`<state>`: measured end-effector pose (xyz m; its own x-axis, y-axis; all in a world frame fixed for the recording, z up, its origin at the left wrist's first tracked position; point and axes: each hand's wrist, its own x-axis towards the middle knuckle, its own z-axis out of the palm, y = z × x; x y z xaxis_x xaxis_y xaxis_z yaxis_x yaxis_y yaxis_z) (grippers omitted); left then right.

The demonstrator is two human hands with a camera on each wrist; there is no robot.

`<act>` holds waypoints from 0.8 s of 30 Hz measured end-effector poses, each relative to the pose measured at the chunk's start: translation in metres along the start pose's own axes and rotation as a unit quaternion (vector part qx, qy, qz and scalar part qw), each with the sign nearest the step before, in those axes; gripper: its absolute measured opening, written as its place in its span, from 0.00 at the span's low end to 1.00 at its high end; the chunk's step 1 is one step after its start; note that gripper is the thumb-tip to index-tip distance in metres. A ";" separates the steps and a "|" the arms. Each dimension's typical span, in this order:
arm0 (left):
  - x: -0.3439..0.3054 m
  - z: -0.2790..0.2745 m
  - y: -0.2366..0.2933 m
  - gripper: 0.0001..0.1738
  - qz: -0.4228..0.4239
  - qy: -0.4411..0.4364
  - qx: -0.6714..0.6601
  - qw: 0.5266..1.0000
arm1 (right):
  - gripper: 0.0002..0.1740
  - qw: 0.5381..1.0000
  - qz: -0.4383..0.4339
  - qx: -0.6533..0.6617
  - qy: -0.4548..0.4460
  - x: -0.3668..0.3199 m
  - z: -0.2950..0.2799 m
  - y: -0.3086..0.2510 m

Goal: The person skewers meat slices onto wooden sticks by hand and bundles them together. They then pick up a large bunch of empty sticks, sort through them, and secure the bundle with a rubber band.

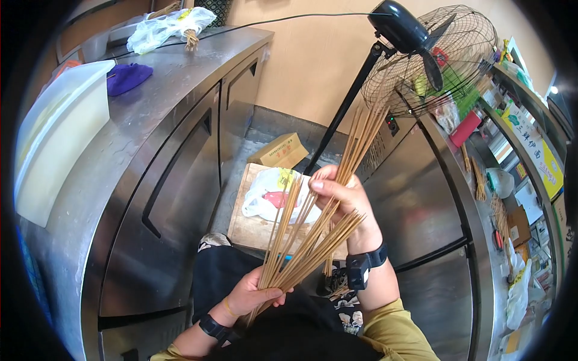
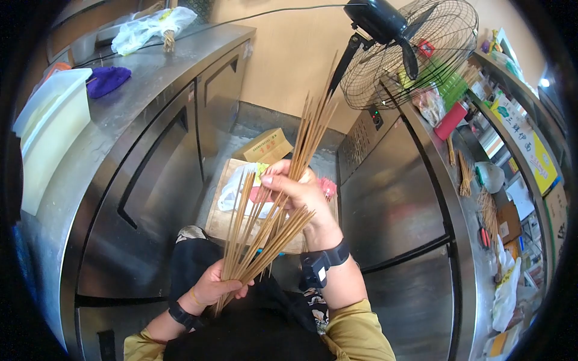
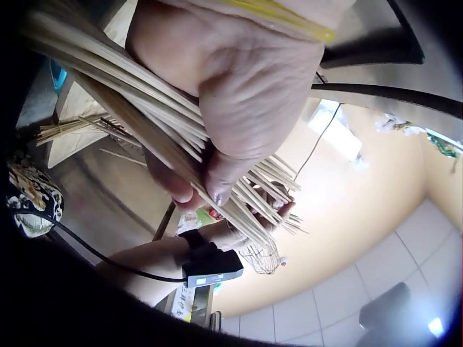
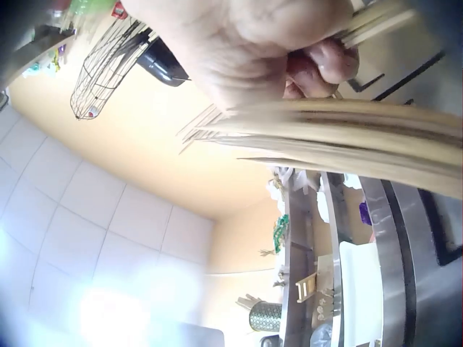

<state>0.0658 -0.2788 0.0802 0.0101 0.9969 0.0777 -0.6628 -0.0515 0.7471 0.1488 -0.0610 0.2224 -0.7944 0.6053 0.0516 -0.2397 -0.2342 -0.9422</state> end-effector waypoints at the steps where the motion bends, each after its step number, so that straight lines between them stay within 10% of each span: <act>1: 0.000 0.000 0.000 0.19 -0.005 0.003 0.002 1.000 | 0.05 1.000 -0.002 0.001 -0.021 0.003 -0.005 -0.005; 14: 0.002 0.001 -0.003 0.17 -0.029 0.010 0.020 0.999 | 0.07 0.995 0.038 -0.081 -0.048 -0.002 -0.003 -0.025; 24: 0.003 0.003 -0.001 0.19 -0.034 0.009 0.025 0.999 | 0.05 0.989 -0.093 -0.112 0.006 0.003 -0.014 -0.076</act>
<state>0.0684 -0.2760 0.0817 0.0409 0.9991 0.0136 -0.6232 0.0149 0.7819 0.1732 -0.0306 0.2898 -0.7414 0.6312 0.2276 -0.2494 0.0557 -0.9668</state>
